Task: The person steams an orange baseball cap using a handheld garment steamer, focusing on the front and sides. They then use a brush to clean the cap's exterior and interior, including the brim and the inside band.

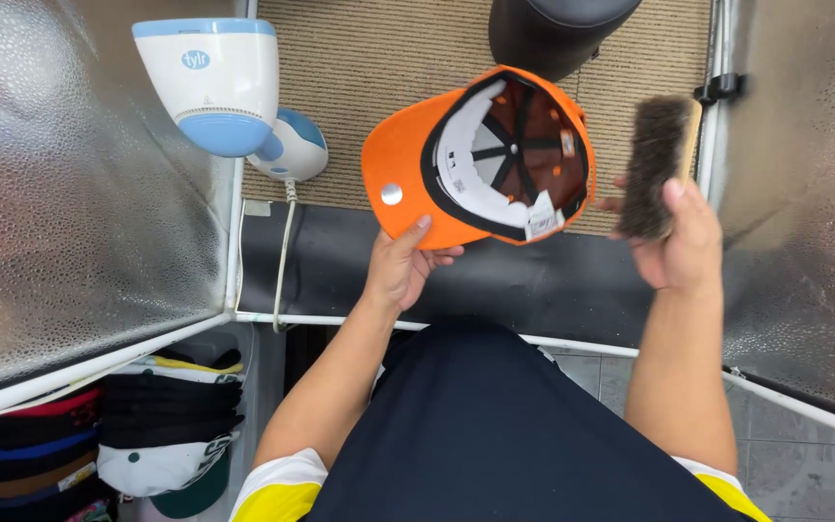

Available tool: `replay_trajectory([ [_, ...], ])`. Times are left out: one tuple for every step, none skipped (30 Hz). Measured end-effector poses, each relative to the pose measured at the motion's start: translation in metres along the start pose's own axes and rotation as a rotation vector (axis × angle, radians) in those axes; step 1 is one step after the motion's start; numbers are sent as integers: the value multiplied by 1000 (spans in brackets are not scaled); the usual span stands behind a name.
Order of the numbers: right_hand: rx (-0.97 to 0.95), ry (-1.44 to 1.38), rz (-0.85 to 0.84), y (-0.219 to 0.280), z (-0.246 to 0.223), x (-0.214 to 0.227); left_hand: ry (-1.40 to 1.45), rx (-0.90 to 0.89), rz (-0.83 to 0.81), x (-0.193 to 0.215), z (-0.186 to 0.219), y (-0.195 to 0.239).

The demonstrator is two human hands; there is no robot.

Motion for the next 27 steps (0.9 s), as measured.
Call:
replay_trajectory([
  [-5, -3, 6, -18, 15, 20, -6, 5, 4, 2, -6, 2],
  [-29, 132, 146, -37, 32, 47, 86, 102, -12, 2, -16, 5],
  [-54, 271, 288, -53, 48, 76, 180, 201, -29, 2, -28, 8],
  [-58, 272, 296, -59, 63, 87, 178, 209, -27, 7, -39, 7],
  [-32, 355, 404, -68, 76, 100, 227, 272, -15, 10, -49, 4],
  [-5, 438, 513, -77, 88, 112, 276, 334, -2, 12, -58, 1],
  [-11, 440, 519, -92, 106, 144, 274, 342, 2, 16, -63, 0],
  [111, 687, 593, -106, 118, 177, 276, 359, 2, 20, -67, 0],
  [241, 931, 654, -124, 129, 204, 278, 370, -2, 23, -69, -3],
  [239, 930, 655, -105, 107, 177, 276, 371, 0, 27, -70, -6],
  [619, 1040, 688, -82, 71, 145, 274, 379, -11, 30, -74, -8],
  [1007, 1130, 692, -56, 40, 110, 271, 387, -22, 33, -77, -10],
  [1008, 1121, 688, -42, 34, 73, 269, 378, -20, 33, -78, -14],
  [826, 843, 482, -34, 32, 39, 261, 379, -36, 33, -80, -18],
  [636, 582, 289, -14, 30, 10, 252, 405, -54, 34, -89, -17],
  [631, 591, 302, -4, 27, -21, 249, 421, -53, 35, -93, -15],
  [576, 729, 77, -2, 27, -62, 238, 423, -62, 33, -94, -20],
  [511, 860, -149, 2, 29, -103, 228, 425, -71, 30, -95, -24],
  [508, 859, -150, -15, 40, -113, 227, 425, -68, 28, -96, -24],
  [444, 1038, -196, -32, 55, -125, 218, 426, -77, 27, -95, -24],
  [378, 1216, -246, -50, 71, -137, 211, 423, -86, 25, -94, -25],
  [378, 1216, -250, -56, 81, -138, 213, 420, -84, 27, -95, -20],
  [272, 1191, -194, -68, 91, -138, 210, 432, -78, 26, -93, -20],
  [167, 1163, -139, -79, 102, -138, 208, 443, -72, 26, -91, -20],
  [162, 1168, -146, -73, 95, -145, 215, 445, -65, 28, -89, -21],
  [36, 1115, -150, -67, 91, -150, 138, 418, -70, 31, -88, -23],
  [-85, 1058, -155, -63, 88, -158, 61, 387, -77, 33, -84, -26],
])
Point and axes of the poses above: each hand's wrist, its own y-axis away from the middle knuckle, its own x-axis out of the back of the hand, z = x × y, the point moved 4 cm from there along -y, towards the middle knuckle, and after that the axes turned 14 degrees about z, right-handed, at the moved point
